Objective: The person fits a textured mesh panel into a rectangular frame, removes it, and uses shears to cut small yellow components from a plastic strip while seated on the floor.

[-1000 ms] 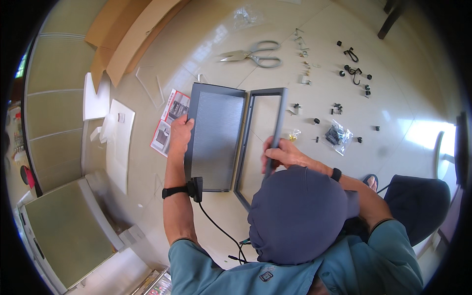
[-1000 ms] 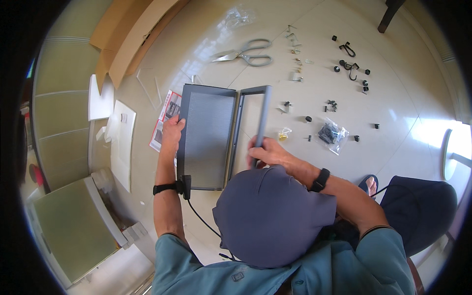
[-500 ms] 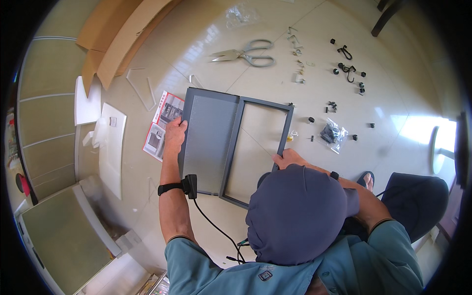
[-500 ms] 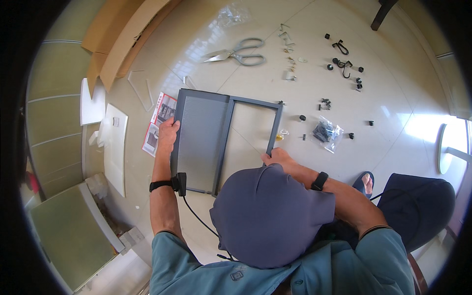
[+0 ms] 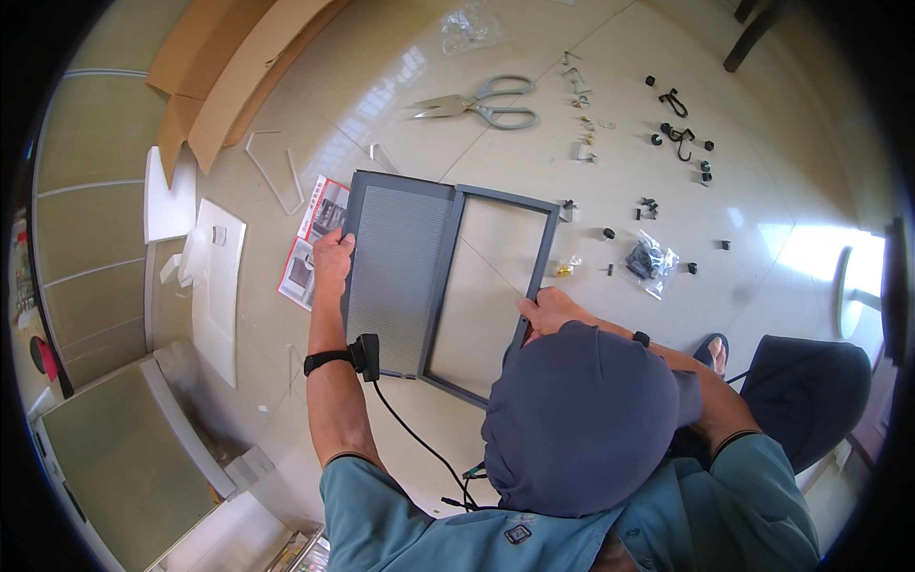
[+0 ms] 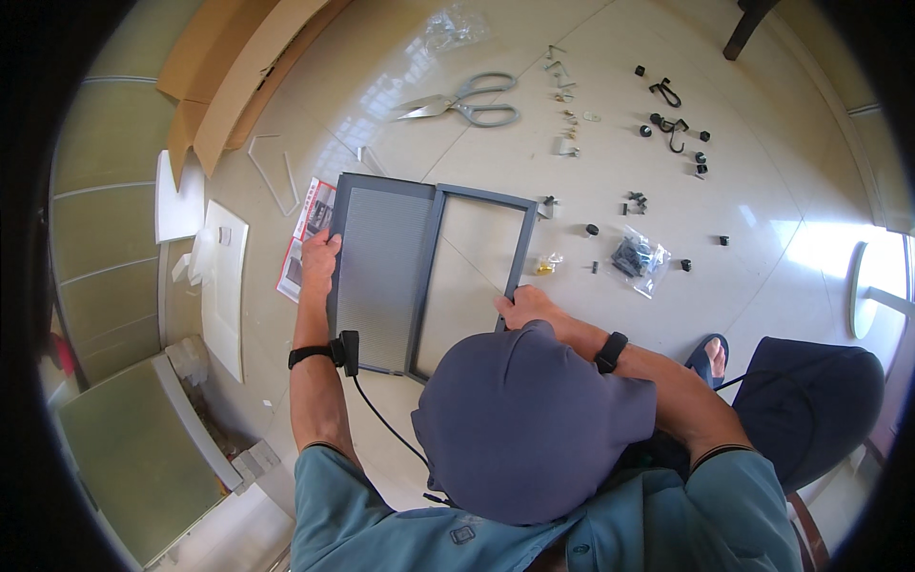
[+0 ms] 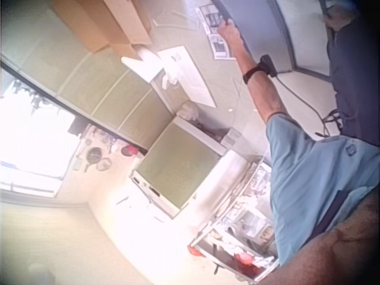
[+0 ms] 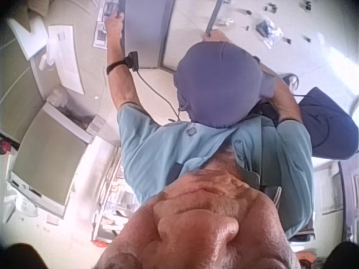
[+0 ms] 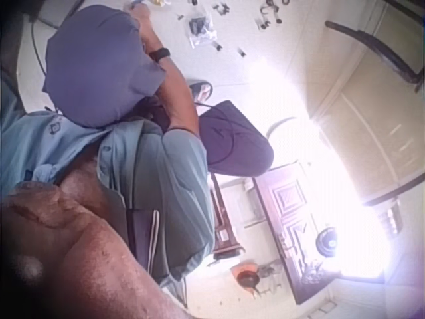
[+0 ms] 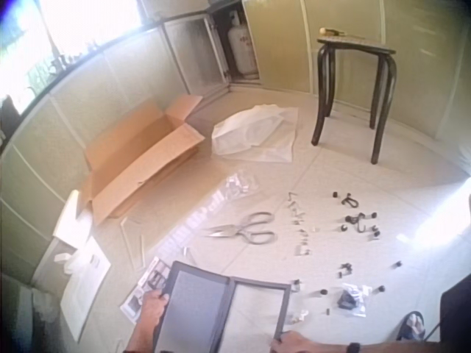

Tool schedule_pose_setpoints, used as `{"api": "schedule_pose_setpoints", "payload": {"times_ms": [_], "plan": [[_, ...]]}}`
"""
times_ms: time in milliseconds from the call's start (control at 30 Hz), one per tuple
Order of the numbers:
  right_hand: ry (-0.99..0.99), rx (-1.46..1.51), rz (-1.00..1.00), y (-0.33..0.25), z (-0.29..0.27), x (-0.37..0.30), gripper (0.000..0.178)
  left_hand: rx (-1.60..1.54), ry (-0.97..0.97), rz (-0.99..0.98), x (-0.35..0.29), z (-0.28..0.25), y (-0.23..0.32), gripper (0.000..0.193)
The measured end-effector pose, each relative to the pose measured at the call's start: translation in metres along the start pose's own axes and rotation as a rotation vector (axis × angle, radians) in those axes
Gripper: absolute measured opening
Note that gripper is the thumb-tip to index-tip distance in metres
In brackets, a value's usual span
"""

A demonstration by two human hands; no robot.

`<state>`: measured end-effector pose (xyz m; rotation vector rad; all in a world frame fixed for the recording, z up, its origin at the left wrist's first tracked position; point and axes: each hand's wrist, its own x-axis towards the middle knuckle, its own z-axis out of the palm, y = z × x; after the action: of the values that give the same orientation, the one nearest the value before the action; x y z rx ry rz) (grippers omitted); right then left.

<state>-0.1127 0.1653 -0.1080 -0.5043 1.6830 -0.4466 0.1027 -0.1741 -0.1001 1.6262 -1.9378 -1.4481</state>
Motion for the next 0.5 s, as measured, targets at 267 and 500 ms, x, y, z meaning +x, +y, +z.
{"api": "schedule_pose_setpoints", "payload": {"times_ms": [267,500], "plan": [[-0.063,-0.097,-0.1,0.014,0.007,0.016,0.054,0.078,-0.005,0.02,0.006,-0.001,-0.002,0.016],[-0.03,0.011,0.099,0.002,-0.002,0.005,0.053,0.047,0.024,0.078,0.017,0.002,-0.017,0.026]]}}
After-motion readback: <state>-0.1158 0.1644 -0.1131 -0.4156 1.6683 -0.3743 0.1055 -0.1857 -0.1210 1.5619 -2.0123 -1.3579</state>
